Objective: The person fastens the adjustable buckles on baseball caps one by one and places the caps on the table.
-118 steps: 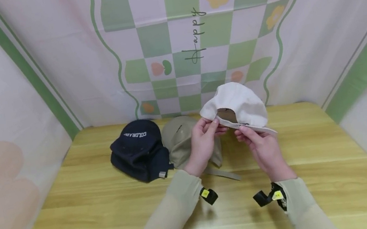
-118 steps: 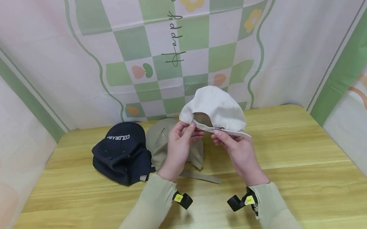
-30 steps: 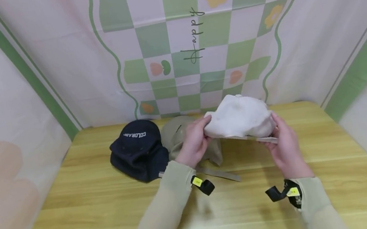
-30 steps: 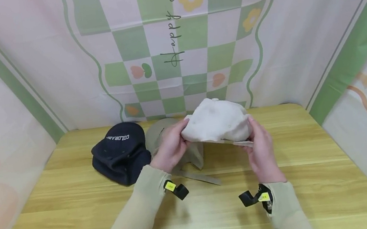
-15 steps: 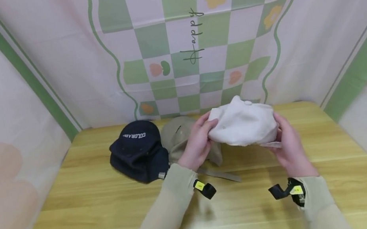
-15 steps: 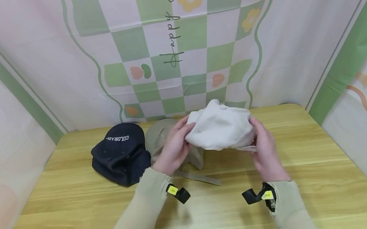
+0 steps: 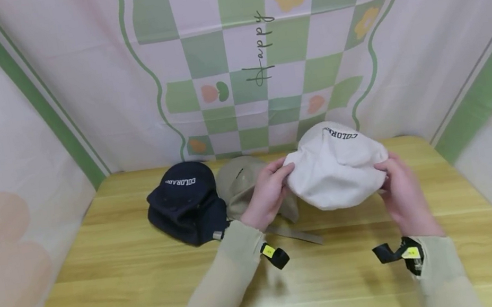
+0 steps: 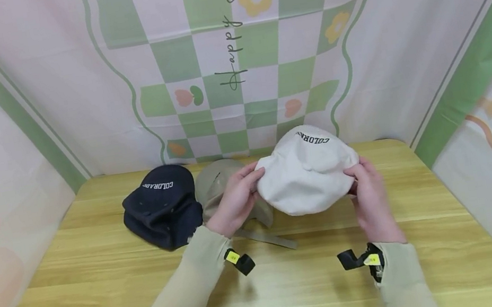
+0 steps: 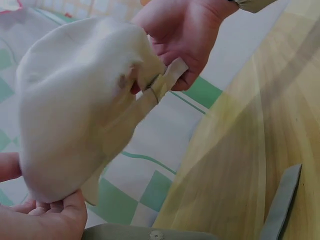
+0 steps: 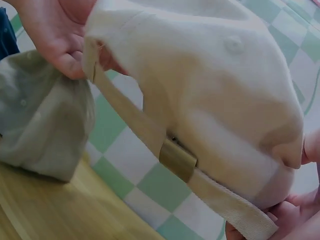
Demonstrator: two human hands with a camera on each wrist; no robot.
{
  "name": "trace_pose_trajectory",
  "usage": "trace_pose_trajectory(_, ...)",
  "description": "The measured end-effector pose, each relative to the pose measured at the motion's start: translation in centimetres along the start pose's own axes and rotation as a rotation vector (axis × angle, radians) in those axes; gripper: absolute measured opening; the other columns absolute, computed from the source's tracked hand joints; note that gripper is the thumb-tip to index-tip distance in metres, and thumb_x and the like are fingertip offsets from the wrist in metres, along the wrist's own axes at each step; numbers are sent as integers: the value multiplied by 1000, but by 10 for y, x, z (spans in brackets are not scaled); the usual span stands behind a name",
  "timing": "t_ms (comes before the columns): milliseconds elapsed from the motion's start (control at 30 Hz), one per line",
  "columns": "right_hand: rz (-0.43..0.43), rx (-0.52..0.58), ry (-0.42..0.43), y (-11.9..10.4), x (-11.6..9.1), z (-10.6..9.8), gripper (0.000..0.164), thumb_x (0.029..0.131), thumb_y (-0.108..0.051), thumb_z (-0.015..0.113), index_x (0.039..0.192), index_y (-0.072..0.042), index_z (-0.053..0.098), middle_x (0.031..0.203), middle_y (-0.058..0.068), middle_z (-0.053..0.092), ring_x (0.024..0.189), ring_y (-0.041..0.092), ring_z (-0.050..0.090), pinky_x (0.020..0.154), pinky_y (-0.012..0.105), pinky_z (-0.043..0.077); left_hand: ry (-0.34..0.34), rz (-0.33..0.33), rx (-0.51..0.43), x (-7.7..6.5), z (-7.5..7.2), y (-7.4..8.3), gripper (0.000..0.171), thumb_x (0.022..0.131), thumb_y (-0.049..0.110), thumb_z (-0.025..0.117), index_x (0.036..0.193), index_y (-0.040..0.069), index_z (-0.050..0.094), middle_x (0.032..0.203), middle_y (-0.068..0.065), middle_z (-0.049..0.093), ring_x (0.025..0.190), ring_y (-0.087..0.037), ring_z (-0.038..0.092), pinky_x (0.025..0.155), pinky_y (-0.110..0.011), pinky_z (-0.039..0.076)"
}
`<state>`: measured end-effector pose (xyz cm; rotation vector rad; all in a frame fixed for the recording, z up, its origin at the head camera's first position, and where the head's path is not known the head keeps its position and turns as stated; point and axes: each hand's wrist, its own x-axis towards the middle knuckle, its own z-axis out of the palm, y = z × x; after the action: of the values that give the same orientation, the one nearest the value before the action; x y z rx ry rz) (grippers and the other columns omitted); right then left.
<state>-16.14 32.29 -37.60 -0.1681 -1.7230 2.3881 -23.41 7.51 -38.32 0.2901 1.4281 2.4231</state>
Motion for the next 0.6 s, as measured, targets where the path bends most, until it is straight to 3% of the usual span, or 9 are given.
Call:
trace_pose_trajectory(133,-24,10,8,-3,2,-7,23,106,-3,45,128,-10,48,103,-2,57,75,9,54,64,20,47,4,0,40,2,3,-2,35,102,5,59,133,-11,58,117,-14,67,90,-13,64,78,-23,53)
trace_pose_trajectory(267,-41,0,5,-7,5,-13,27,106,-2,43,130,-11,48,111,0,54,80,9,55,66,19,48,5,-15,86,4,8,-5,32,102,5,59,130,-12,60,105,-8,68,83,-11,62,74,-22,52)
trace_pose_trajectory(467,-64,-4,-7,-14,11,-22,29,105,-1,41,130,-12,49,124,2,49,96,11,54,77,19,50,-69,-84,171,7,13,-12,32,104,9,57,127,-13,61,88,-2,64,71,-8,56,64,-18,47)
trace_pose_trajectory(600,-62,10,-28,-16,13,-28,25,105,-2,46,125,-11,58,114,1,59,88,11,59,73,20,52,-112,-118,190,10,16,-18,34,105,10,56,130,-12,60,91,-3,66,75,-9,59,67,-18,49)
